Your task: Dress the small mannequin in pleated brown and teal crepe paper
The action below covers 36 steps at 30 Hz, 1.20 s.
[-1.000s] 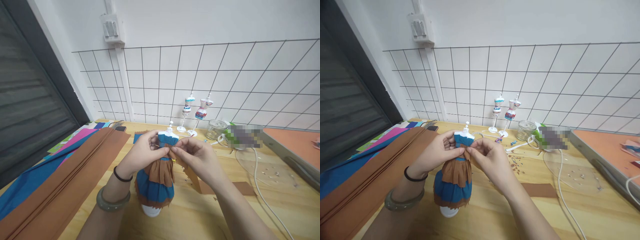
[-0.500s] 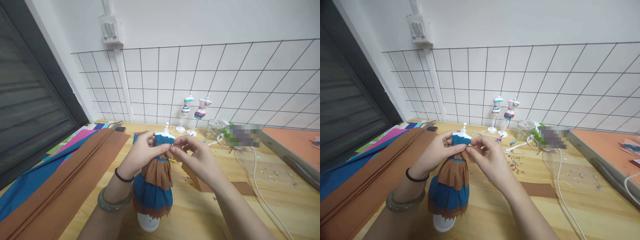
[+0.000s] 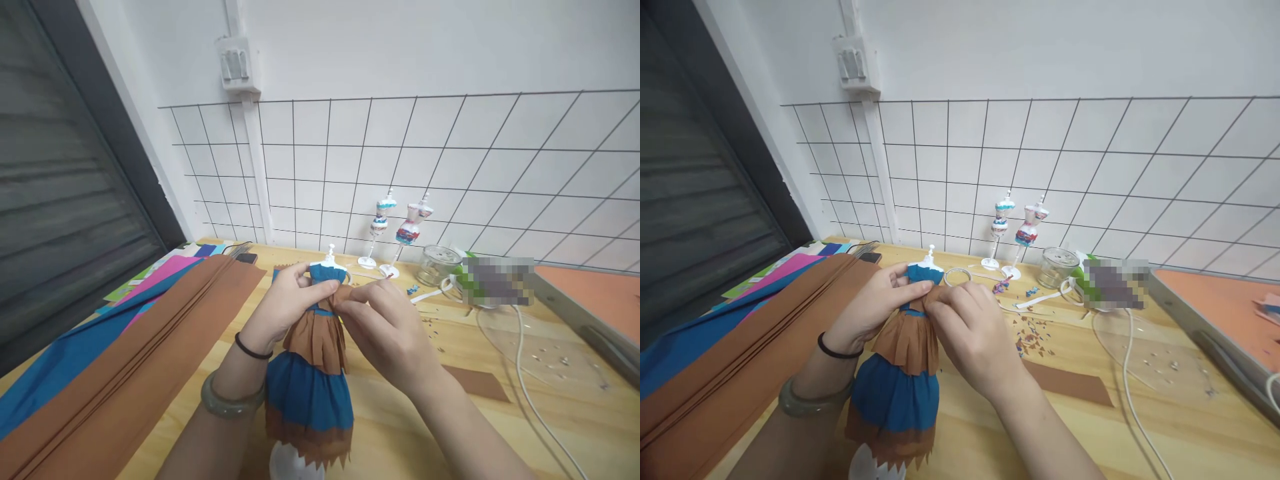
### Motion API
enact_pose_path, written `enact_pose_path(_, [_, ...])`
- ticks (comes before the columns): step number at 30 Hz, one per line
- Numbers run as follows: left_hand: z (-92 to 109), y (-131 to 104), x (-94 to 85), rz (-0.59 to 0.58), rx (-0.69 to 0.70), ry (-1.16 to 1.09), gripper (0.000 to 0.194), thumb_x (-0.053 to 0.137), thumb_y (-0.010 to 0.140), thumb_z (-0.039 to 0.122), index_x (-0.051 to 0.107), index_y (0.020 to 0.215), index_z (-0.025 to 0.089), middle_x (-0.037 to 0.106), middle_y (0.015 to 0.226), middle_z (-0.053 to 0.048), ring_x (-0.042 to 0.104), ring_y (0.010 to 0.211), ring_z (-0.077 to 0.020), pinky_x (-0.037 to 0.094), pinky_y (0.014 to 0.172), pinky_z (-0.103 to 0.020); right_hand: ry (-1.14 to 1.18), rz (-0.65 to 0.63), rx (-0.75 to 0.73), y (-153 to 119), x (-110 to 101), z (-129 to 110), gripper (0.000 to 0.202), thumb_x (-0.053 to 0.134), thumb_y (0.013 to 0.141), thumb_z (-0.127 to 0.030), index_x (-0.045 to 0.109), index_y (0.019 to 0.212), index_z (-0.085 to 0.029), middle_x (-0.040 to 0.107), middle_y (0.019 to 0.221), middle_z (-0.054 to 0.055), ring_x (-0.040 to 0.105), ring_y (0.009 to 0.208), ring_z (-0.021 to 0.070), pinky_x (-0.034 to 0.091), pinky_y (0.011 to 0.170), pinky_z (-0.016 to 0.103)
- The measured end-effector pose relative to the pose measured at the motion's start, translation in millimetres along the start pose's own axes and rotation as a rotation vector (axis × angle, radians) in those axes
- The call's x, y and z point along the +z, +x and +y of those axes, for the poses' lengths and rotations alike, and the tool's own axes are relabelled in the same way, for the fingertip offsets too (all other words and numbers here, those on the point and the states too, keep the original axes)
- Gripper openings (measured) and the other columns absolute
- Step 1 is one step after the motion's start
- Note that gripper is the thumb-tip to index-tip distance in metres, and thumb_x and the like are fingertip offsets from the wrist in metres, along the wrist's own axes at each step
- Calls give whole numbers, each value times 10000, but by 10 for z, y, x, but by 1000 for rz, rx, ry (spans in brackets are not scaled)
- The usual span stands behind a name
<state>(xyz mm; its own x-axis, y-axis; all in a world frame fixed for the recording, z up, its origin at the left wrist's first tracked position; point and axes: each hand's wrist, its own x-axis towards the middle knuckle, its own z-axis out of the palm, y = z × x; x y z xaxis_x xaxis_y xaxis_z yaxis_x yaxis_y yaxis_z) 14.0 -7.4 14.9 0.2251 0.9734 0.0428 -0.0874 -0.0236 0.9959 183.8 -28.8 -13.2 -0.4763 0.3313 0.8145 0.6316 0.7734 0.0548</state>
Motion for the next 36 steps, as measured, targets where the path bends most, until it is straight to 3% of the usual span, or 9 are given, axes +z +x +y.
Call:
enact_pose_path(6, [58,-28,18,58,-10,6,258,763,673,245,566,821,167,593,609,58,555,576,-89,415,560,-212,-37,24,-53,7,15,-32,110,553,837,-85,567,825,-193,607,748,58,464,648,168,345,570,310])
enact_pose_path(12, [13,-12,-46,2,57,-22,347,755,684,294,599,956,145,702,863,-42,649,817,-167,488,738,-273,73,-39,-28,18,-16,-49,98,533,849,-127,593,817,-197,615,759,61,492,664,172,376,580,324])
enact_pose_path(15, [6,-16,-86,-46,107,41,349,739,700,330,624,974,146,705,947,-64,649,905,-202,498,792,-299,250,48,130,32,-78,-50,104,524,855,-136,584,797,-199,585,737,53,517,679,173,412,598,325])
enact_pose_path(18, [7,-31,-105,-72,121,129,346,743,691,351,645,958,153,708,969,-72,643,945,-242,510,801,-331,376,84,410,40,-126,-14,68,532,872,-199,588,833,-207,617,810,58,577,790,191,455,709,345])
enact_pose_path(21, [6,-40,-108,-130,126,152,364,748,687,340,644,986,162,705,1016,-79,631,1001,-257,507,836,-347,577,-89,654,38,-137,48,171,567,867,-339,607,990,-228,652,1029,65,593,987,218,463,834,361])
enact_pose_path(23, [5,-40,-109,-189,120,135,371,740,700,329,630,1013,161,695,1065,-86,624,1033,-249,498,861,-338,734,-193,740,37,-132,81,233,583,851,-396,613,1017,-237,657,1058,56,594,1021,221,471,851,352])
enact_pose_path(27, [1,-30,-122,-218,113,153,356,724,722,323,614,1015,155,672,1126,-97,617,1049,-239,488,884,-338,791,-204,828,51,-131,96,241,609,817,-433,639,898,-209,657,871,40,614,840,187,491,728,300])
enact_pose_path(32, [-27,-12,-145,-253,121,168,378,729,715,302,604,1040,157,673,1099,-89,615,1041,-231,486,893,-347,847,-275,842,79,-131,63,254,580,826,-430,591,738,-192,567,661,-6,520,600,124,429,548,249])
enact_pose_path(36, [-46,-5,-158,-266,117,178,388,742,702,287,602,1039,157,664,1114,-96,617,1030,-223,492,868,-323,775,-290,763,88,-117,37,237,573,837,-351,552,664,-190,535,613,-25,479,588,113,400,574,252])
